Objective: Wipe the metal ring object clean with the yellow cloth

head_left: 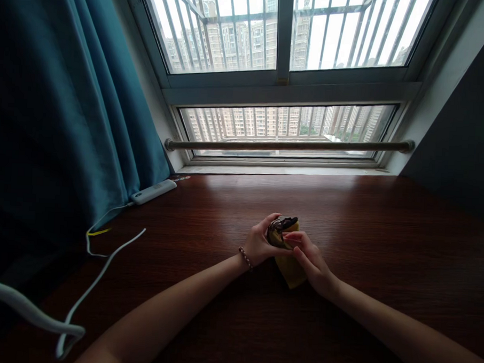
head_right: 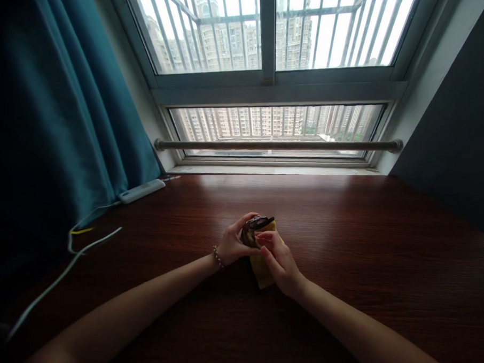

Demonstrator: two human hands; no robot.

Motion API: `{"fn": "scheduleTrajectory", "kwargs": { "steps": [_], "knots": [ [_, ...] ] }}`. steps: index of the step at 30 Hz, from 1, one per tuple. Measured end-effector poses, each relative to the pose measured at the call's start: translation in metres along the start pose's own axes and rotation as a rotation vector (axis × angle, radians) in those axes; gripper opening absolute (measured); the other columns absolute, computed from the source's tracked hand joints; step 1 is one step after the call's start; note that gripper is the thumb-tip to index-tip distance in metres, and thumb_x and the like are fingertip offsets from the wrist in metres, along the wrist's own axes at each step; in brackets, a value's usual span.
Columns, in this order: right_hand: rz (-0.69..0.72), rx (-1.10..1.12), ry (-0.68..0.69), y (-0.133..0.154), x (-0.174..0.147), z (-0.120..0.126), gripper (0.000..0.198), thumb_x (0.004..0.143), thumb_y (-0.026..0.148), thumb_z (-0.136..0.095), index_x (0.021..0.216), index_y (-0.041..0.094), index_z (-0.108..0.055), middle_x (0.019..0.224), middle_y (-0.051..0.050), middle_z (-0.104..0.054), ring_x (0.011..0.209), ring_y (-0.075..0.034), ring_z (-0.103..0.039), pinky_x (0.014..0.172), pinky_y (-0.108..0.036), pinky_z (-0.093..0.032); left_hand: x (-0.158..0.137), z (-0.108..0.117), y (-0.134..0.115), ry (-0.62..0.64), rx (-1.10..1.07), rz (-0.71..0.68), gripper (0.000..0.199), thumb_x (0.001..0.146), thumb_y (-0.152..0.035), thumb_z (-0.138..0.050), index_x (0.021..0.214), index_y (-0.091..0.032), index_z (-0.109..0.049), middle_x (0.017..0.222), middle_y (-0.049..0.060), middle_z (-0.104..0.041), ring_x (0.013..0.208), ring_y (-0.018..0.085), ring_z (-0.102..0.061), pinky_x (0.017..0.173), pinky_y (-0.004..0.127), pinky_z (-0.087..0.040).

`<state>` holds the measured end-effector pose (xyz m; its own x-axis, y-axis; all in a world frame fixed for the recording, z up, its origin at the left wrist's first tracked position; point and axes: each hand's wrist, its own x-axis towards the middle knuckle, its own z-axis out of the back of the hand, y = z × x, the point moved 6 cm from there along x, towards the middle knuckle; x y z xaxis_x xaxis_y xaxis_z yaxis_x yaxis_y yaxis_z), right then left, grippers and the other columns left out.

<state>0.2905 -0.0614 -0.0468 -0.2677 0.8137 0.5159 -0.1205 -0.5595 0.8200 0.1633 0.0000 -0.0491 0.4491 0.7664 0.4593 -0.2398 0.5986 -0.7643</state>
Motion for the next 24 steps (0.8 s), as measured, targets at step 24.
{"fn": "scheduleTrajectory", "kwargs": {
  "steps": [24],
  "knots": [
    [0.118, -0.233, 0.099, 0.0, 0.006, 0.0, 0.035, 0.087, 0.014, -0.045, 0.121, 0.019, -0.038, 0.117, -0.012, -0.056, 0.109, -0.023, -0.055, 0.093, -0.04, -0.047, -0.002, 0.008, 0.003, -0.094, -0.086, 0.08, 0.086, 0.054, -0.037, -0.083, 0.128, -0.019, -0.043, 0.115, 0.008, -0.063, 0.102, 0.022, -0.063, 0.093, 0.035, -0.05]
  ]
}}
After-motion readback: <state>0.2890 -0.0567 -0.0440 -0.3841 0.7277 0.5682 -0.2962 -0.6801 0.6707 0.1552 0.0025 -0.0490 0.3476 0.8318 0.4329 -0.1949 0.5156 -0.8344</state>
